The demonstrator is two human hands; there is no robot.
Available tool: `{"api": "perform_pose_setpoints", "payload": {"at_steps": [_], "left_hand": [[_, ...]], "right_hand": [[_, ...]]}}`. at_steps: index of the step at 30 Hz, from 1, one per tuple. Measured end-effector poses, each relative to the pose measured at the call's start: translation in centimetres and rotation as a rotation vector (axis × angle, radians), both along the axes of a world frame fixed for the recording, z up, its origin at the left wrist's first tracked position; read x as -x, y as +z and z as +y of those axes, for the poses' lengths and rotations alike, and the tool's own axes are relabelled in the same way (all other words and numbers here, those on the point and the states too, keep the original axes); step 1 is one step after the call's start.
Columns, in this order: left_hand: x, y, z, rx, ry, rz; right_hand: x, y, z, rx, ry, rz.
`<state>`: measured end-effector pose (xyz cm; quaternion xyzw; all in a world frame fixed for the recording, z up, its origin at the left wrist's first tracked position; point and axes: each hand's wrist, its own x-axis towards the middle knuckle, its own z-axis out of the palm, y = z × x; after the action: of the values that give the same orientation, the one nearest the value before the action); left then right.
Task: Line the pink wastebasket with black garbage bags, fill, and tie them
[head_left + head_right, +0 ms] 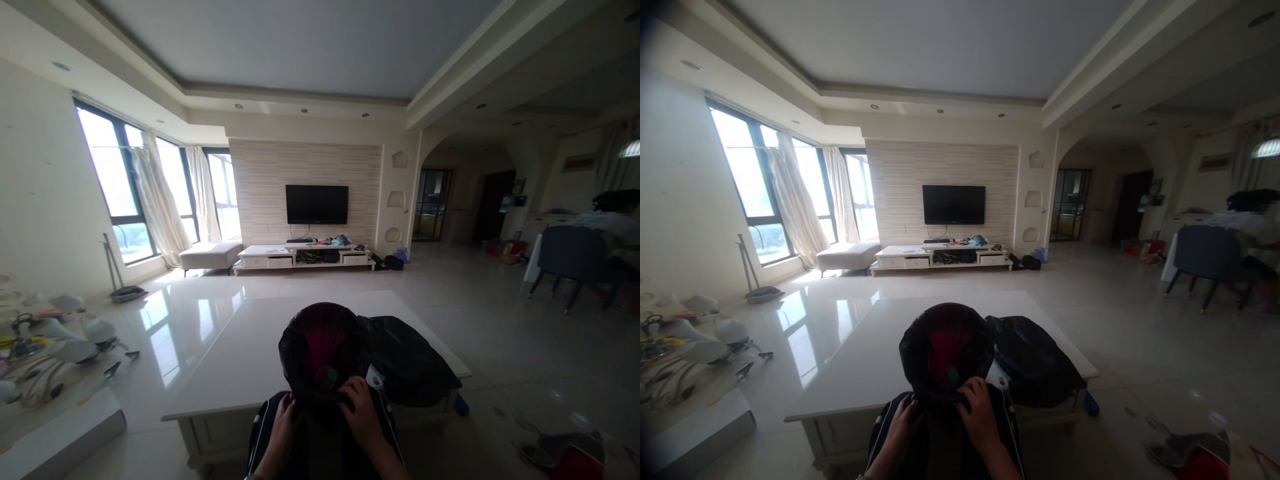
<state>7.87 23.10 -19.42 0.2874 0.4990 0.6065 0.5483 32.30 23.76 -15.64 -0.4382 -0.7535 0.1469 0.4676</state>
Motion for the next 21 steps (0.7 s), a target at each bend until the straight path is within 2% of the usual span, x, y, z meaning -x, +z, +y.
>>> {"api": "perform_pose_setpoints", "payload": {"at_steps": [4,7,10,13,16,18,21], "left_hand": [[-0.2,-0.8,1.1,0.019,-0.088,-0.185],[-0.1,-1.4,1.0,0.026,-0.057,-0.256],[-0.1,-1.2,0.3,0.018,-0.055,-0.277],[-0.4,-0.6,-0.7,0.003,-0.069,-0.280],[-0.7,0.3,-2.0,0.009,0.002,-0.295],[-0.7,1.0,-3.0,0.021,0.076,-0.312],[-0.1,2.6,-5.0,0.014,0.153,-0.340]], "right_hand": [[-1.2,-0.5,-0.4,-0.046,-0.009,-0.009],[-1.9,-0.8,-0.6,-0.097,-0.002,-0.033],[-2.1,-0.5,-0.8,-0.152,0.028,-0.064],[-1.8,0.5,-0.8,-0.186,0.009,-0.096],[-1.5,0.9,-0.9,-0.208,-0.038,-0.105],[-1.5,0.3,-1.0,-0.205,-0.092,-0.059],[-0.9,-2.1,-1.1,-0.172,-0.237,0.143]]}}
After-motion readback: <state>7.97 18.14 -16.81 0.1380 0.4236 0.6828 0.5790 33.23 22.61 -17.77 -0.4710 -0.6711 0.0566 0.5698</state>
